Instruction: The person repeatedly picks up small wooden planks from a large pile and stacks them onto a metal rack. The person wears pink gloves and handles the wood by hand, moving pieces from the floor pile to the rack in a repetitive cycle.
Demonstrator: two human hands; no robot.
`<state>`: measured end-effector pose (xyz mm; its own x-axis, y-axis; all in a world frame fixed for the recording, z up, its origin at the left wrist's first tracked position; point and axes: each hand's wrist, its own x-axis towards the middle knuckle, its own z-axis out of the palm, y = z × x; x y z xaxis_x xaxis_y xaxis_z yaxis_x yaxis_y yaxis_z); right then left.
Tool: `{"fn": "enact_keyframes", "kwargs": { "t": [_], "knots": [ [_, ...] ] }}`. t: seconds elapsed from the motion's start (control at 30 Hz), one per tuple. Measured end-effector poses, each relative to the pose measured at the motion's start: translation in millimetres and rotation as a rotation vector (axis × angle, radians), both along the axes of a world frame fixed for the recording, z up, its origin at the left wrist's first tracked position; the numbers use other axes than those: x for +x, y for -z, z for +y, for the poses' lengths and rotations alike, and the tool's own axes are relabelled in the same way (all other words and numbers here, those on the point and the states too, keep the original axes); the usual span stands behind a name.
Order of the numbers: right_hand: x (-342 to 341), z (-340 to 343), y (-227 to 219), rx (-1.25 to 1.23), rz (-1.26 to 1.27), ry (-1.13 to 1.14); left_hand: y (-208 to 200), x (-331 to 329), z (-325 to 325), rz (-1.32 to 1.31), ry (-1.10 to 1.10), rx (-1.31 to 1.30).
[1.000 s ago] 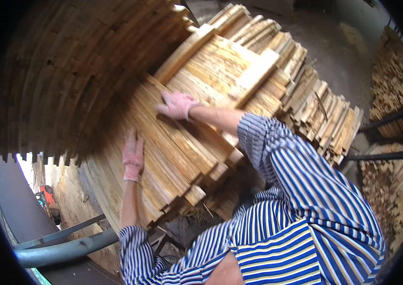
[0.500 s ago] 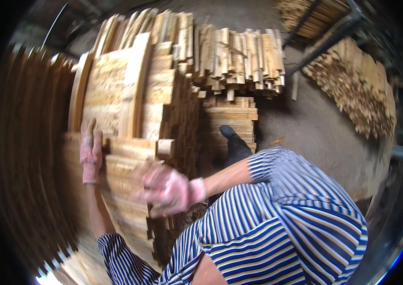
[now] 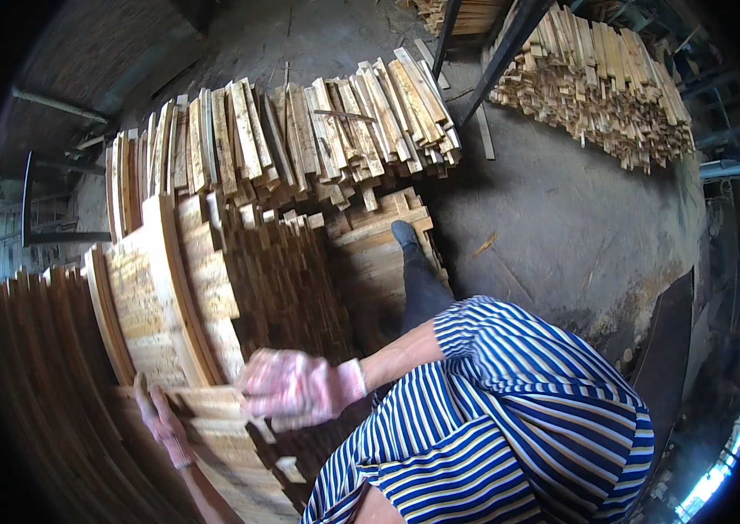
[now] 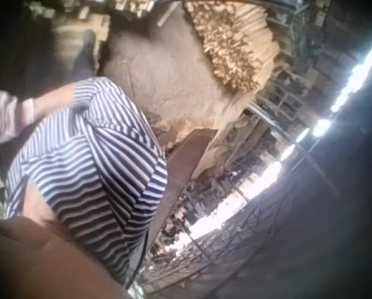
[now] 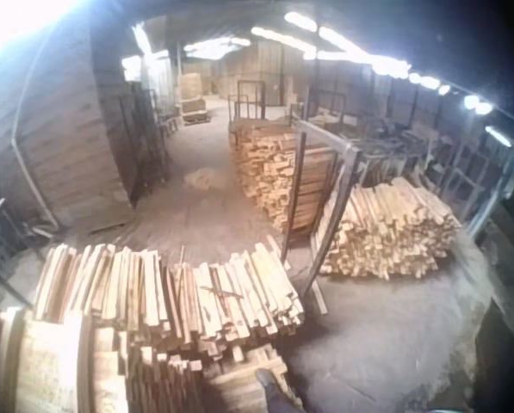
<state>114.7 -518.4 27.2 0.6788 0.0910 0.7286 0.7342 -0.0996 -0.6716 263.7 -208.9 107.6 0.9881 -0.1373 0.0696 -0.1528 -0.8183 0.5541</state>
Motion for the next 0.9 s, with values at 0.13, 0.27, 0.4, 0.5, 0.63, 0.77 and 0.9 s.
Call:
{"fn": "enact_keyframes", "kwargs": {
  "t": [0.13,0.27,0.4,0.5,0.63,0.77,0.9],
  "knots": [
    [36.8,-93.3,79.8,-0.401,0.703,0.285,-35.2,-38.5,-135.8,-0.326,0.137,0.1],
    [53.6,-152.4,184.5,-0.466,1.23,0.431,25.4,-60.3,-288.1,0.163,0.247,-0.328],
    [69.1,-217.2,228.5,-0.455,1.403,0.298,170.9,-42.9,-373.5,0.77,-0.025,-0.645],
    [72.7,-260.3,279.0,-0.455,1.49,0.326,312.4,-4.0,-394.3,1.01,-0.136,-0.722],
    [74.0,-308.4,352.4,-0.572,1.722,0.332,499.4,58.9,-412.7,1.14,-0.21,-0.634],
    [100.6,-340.9,428.7,-0.571,1.793,0.308,627.3,128.6,-448.6,1.329,-0.508,-0.802],
    [149.2,-359.0,516.2,-0.487,1.737,0.354,743.0,171.5,-480.6,1.487,-0.494,-1.003]
  ]
}}
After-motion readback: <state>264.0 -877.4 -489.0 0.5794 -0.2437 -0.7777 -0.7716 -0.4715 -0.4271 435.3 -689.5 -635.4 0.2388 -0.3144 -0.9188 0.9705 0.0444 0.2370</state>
